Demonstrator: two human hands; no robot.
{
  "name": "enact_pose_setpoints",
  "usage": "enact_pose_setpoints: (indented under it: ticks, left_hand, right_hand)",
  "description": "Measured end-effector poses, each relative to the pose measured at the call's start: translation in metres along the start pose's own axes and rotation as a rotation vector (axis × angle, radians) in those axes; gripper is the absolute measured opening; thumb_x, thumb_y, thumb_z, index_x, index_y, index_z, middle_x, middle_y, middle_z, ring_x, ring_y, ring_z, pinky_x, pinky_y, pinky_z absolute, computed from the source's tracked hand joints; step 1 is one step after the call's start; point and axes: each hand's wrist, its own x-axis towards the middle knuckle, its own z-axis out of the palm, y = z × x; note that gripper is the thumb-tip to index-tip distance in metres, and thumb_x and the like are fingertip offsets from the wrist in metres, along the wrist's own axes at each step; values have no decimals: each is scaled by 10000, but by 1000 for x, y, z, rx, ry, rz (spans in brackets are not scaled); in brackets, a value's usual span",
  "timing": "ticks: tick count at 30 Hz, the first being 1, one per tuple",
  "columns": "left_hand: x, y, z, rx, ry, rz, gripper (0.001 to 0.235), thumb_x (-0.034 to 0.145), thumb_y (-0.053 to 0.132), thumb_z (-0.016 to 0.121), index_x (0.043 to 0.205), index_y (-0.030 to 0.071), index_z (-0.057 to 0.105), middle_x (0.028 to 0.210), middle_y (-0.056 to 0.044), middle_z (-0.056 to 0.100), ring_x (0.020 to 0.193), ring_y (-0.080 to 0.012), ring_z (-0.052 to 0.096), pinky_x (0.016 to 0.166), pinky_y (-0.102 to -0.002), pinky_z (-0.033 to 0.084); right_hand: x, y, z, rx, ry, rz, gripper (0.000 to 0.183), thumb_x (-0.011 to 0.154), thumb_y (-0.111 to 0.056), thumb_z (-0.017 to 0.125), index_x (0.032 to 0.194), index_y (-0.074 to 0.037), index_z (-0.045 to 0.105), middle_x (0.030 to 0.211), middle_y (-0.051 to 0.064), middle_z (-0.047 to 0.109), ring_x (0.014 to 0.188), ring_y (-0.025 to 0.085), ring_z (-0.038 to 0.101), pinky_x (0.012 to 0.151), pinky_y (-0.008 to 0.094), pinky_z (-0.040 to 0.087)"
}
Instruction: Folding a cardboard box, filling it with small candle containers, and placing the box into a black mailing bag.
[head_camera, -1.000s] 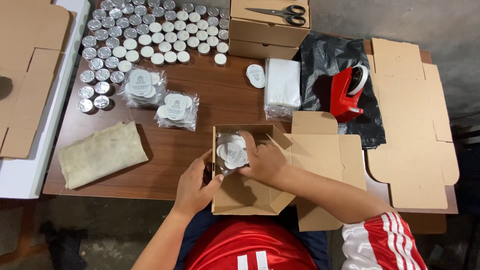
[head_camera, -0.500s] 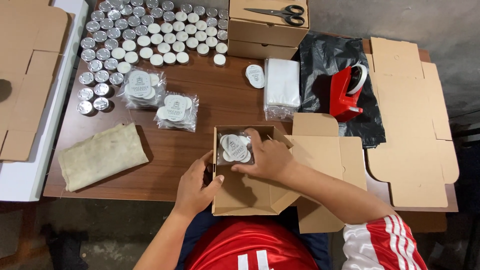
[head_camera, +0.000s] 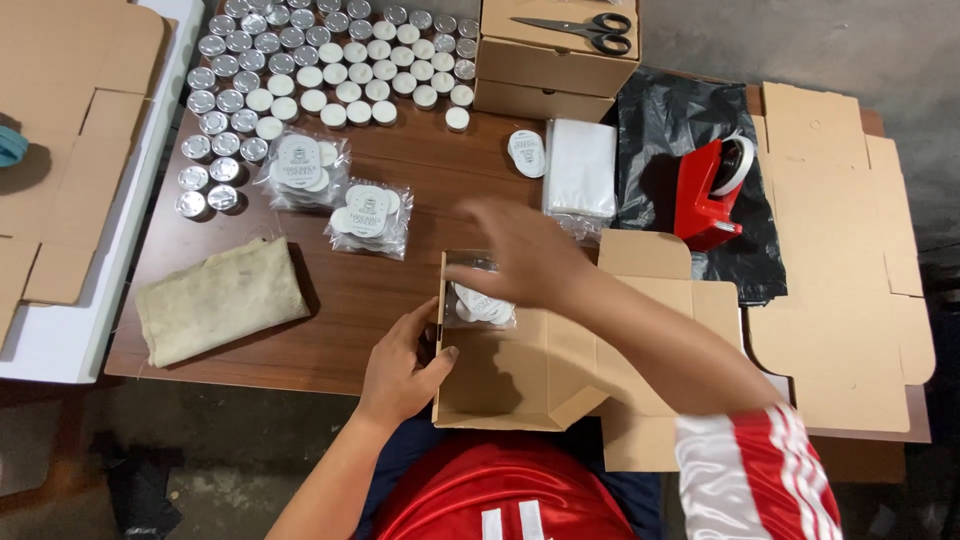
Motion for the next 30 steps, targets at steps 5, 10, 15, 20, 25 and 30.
enact_pose_setpoints:
  ticks: [5,10,15,20,25,30]
  left_hand:
    - [-1,2,-1,-7,-6,-1,769,792,425,671,1480,106,547,963,-115,650,784,-299,712,678,-438,576]
    - [1,-2,-3,0,-7,6,777,770,417,677,1468,96,561,964,-120,651,787,-308,716,686,-440,569]
    - [3,-13,1,14,13,24,776,758,448,686,1460,139,573,945,-95,645,766,-282,713,686,-435,558]
    - [1,-11,2,1,14,32,776,768,450,681,1463,122,573,946,-99,649,782,-295,717,704,-425,564]
    - [-2,-6,2,-3,15,26,768,773,428,696,1462,110,578,952,-103,658,783,-298,711,712,-427,565]
    - [-1,-11,1,-22,29,49,726,803,384,686,1464,110,560,957,-114,652,789,-307,714,691,-441,568]
  right_hand:
    - [116,4,80,-109,-46,-167,1132,694,-667,846,1423,80,407,1375,345,513,1308,486,538,1093,547,461]
    - [156,-7,118,-198,-199,-40,972,602,-533,923,1249,20,454,1096,200,571,1120,423,607,781,570,618]
    - [148,3,129,-293,-146,-96,755,646,-410,881,1138,-7,474,1004,177,566,1018,428,626,821,475,602]
    - [135,16,109,-176,-103,-173,873,636,-417,910,1243,29,469,1084,245,609,1059,445,649,946,487,535]
    - [60,-4,14,132,-15,-140,997,638,-374,883,1436,1,416,1268,257,603,1200,443,629,1063,517,501]
    - [-67,2,18,97,-237,-111,968,605,-296,824,1436,16,439,1204,272,600,1130,460,600,1012,517,481]
